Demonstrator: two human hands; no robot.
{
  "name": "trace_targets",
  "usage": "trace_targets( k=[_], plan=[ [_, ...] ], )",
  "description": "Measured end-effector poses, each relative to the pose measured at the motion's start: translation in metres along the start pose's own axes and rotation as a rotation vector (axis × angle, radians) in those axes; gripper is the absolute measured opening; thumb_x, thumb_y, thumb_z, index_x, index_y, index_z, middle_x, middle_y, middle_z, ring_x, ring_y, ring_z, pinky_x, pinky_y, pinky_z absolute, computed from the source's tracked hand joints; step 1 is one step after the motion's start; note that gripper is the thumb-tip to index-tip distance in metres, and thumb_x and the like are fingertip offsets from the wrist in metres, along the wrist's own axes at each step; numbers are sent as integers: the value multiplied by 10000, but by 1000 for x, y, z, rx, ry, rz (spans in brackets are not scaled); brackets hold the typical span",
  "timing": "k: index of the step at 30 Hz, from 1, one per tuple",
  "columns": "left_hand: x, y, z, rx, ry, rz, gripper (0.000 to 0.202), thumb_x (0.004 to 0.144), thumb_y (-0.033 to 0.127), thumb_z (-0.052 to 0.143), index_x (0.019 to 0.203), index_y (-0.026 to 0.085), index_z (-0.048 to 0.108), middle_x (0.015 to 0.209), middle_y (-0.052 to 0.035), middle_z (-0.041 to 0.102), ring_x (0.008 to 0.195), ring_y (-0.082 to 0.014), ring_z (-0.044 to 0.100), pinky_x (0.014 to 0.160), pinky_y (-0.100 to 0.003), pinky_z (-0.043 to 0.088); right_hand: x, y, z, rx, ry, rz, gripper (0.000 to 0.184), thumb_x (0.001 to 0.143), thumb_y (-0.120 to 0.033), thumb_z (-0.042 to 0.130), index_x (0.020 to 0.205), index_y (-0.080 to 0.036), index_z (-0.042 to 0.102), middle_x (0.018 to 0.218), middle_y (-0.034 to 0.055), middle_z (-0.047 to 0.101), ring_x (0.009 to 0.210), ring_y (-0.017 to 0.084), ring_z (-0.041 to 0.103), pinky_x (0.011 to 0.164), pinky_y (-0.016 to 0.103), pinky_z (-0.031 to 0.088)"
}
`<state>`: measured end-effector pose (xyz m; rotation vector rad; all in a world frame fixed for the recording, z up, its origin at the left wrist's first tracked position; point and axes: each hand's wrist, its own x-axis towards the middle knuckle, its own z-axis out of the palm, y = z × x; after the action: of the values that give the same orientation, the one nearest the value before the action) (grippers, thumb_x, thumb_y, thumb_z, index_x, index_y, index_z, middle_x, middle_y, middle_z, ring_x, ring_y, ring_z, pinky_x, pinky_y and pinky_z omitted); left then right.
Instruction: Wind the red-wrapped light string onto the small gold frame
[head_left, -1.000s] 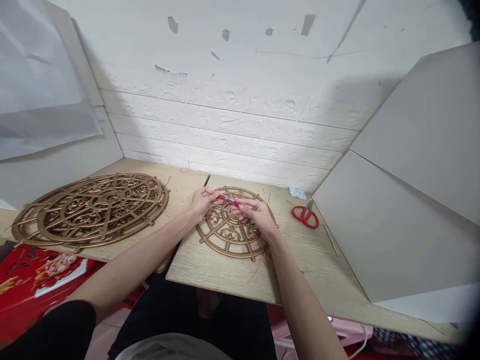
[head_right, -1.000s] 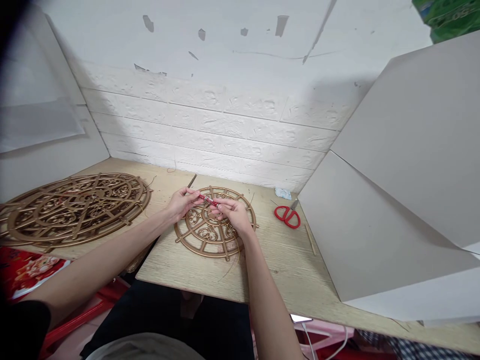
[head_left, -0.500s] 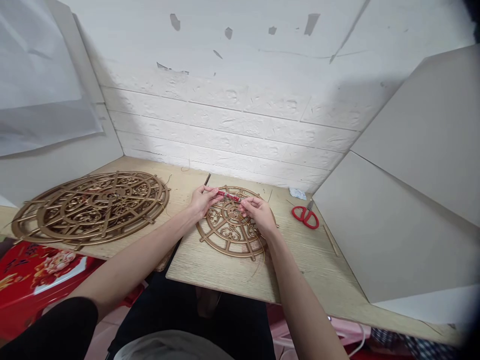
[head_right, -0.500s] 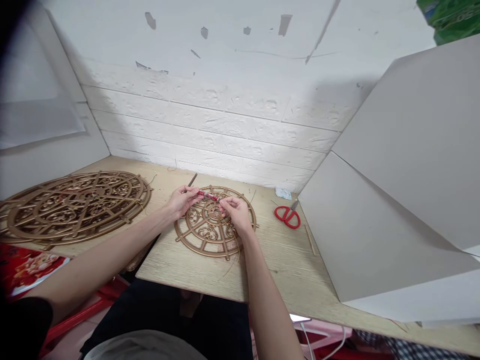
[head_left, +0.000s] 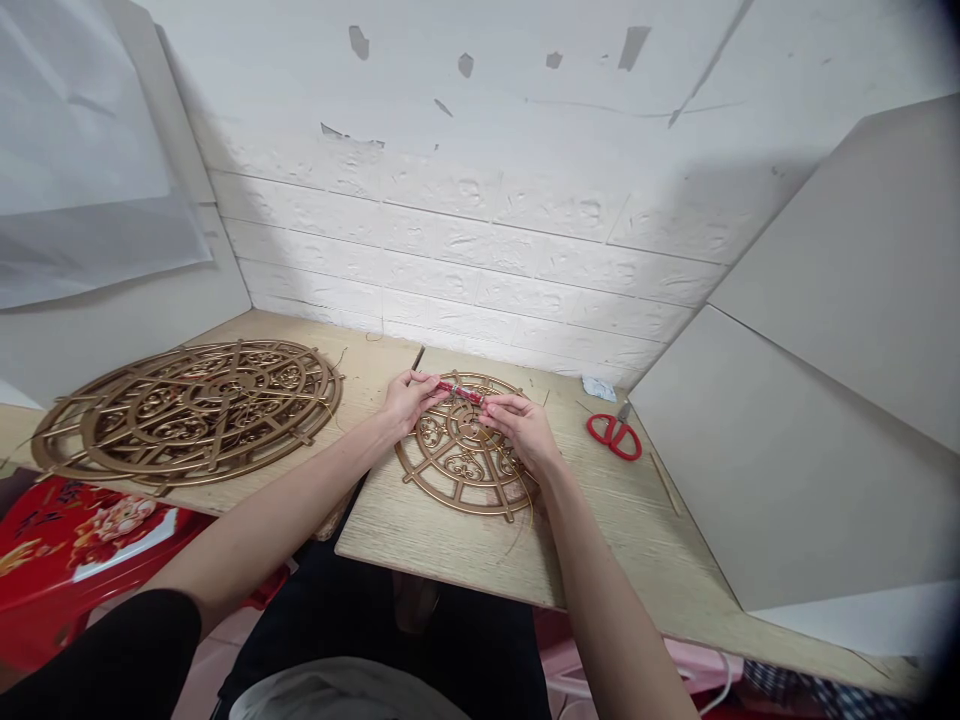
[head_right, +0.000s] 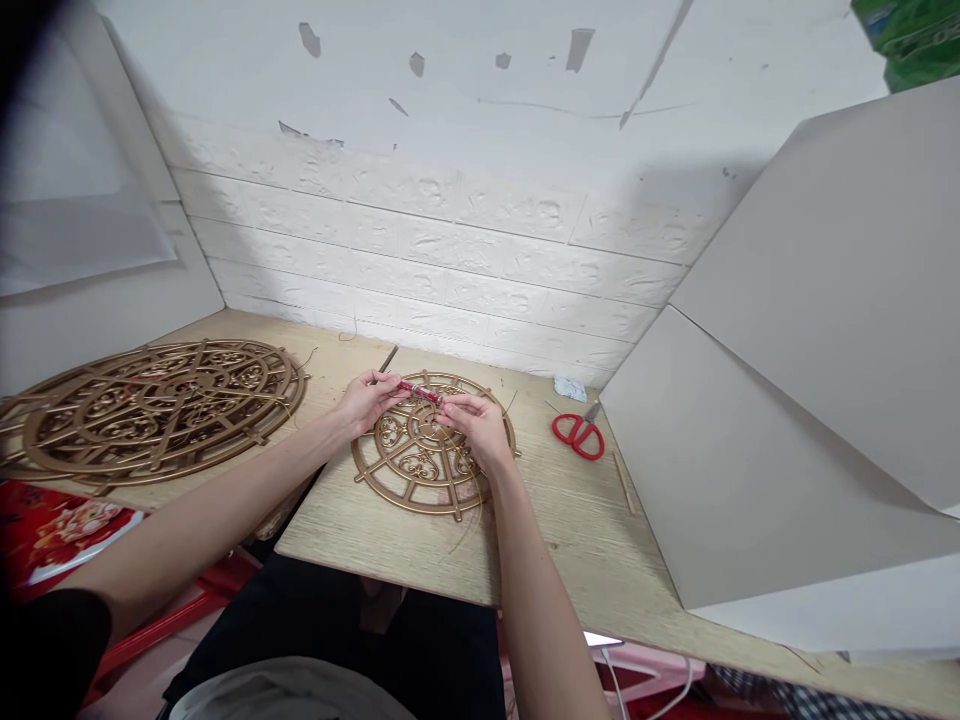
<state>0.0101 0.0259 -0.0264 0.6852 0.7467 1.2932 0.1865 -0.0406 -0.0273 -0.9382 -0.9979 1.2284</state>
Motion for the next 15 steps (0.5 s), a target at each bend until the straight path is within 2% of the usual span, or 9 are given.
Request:
trace_targets(
  k=[15],
  plan=[
    [-1,-1,0,39,-16,15,225,694,-5,657,658,122,474,726,-59,660,685,-142,672,793,-356,555,2,3,-2,-109,54,-15,276,545,-287,809,757,-156,689,704,10,658,560,97,598,615,256,549]
  ],
)
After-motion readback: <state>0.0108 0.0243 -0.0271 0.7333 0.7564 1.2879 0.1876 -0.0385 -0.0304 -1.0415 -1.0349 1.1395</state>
